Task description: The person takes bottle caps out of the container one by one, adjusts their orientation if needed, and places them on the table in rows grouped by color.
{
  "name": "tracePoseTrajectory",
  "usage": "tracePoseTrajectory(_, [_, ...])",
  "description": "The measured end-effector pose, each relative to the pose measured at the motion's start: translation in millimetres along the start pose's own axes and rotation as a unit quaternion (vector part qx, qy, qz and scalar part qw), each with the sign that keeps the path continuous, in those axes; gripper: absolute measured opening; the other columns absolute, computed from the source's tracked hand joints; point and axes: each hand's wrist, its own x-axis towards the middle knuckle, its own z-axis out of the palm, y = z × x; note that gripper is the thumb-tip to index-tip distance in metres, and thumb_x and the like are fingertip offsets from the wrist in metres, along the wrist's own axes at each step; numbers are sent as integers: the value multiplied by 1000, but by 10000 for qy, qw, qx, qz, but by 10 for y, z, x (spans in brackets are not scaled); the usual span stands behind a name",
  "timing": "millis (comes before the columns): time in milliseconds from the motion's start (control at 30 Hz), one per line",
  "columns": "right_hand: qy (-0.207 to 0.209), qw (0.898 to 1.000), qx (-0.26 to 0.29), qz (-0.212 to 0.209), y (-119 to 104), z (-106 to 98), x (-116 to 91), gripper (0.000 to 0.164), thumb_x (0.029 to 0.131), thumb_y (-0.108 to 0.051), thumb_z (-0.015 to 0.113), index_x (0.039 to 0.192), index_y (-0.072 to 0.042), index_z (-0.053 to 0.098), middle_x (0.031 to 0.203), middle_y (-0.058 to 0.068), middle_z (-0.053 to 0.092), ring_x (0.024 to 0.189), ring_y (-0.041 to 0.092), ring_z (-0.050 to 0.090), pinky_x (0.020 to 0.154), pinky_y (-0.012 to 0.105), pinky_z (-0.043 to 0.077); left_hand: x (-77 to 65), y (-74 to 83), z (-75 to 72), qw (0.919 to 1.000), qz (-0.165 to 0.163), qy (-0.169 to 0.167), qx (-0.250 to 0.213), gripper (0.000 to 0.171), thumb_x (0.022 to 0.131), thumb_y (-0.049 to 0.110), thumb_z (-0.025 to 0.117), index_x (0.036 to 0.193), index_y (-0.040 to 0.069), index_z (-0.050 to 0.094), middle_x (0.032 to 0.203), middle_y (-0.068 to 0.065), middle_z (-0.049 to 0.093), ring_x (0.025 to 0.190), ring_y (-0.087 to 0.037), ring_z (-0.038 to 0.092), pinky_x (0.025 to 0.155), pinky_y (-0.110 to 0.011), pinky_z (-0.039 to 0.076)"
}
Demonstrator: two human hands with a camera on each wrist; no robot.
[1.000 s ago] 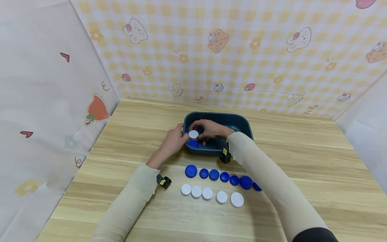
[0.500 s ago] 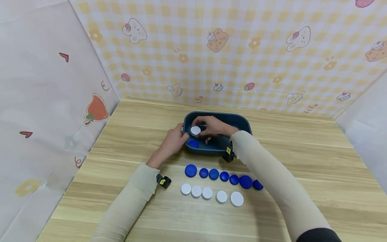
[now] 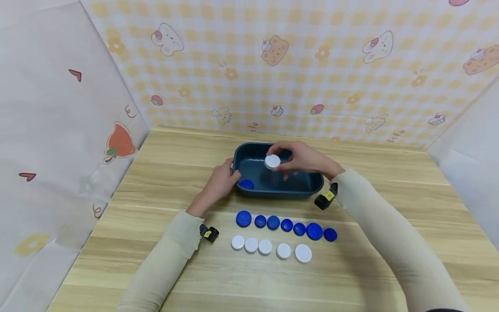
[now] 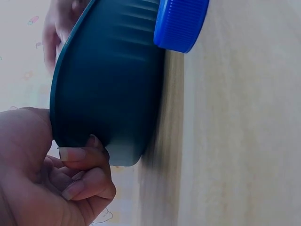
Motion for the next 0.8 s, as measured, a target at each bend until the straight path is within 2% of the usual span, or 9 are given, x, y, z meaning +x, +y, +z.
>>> tracePoseTrajectory(167, [150,9998,108,88,-11,-20,-423,40,86,-28,72,123,-24,56,115,5,56,65,22,68,52,43,52,7,-13,0,10000,48,-13,3,46,95,14,47,137,-4,40,69,-8,55,55,-19,49,49,-26,38])
tracePoseTrajectory(333, [407,9988,212,-167,-32,7,-809,41,84,-17,74,122,-19,58,113,10,58,65,24,68,54,40,54,21,-39,-11,10000,86,-35,13,47,95,14,46,137,-5,40,68,-8,54,55,-19,49,49,-27,37])
tracePoseTrajectory(467, [599,9976,5,-350,-38,51,-1082,42,82,-9,76,120,-15,60,109,6,61,63,19,66,54,33,52,26,-47,-17,9999,99,-30,24,47,95,14,46,138,-5,39,68,-8,53,55,-19,48,49,-26,37])
tracePoseTrajectory(567, [776,9948,-408,-512,-40,98,-1270,44,79,-6,78,118,-15,61,97,-2,63,58,11,59,51,26,47,25,-33,-12,9999,136,-6,-4,46,95,14,46,137,-5,40,67,-8,53,55,-19,48,48,-27,37])
tracePoseTrajectory(667, [934,9893,-742,-838,-80,172,-1427,43,75,-2,80,114,-12,63,84,-6,61,54,8,53,46,25,42,27,-28,3,9999,138,20,-18,45,96,13,47,136,-5,41,66,-8,52,54,-20,48,49,-27,37])
tracePoseTrajectory(800, [981,9867,-788,-1033,-85,293,-1598,43,73,0,81,111,-10,62,80,-6,58,55,6,51,44,24,40,28,-23,21,10000,75,-11,2,45,96,14,47,137,-4,40,66,-7,51,55,-20,48,49,-27,37])
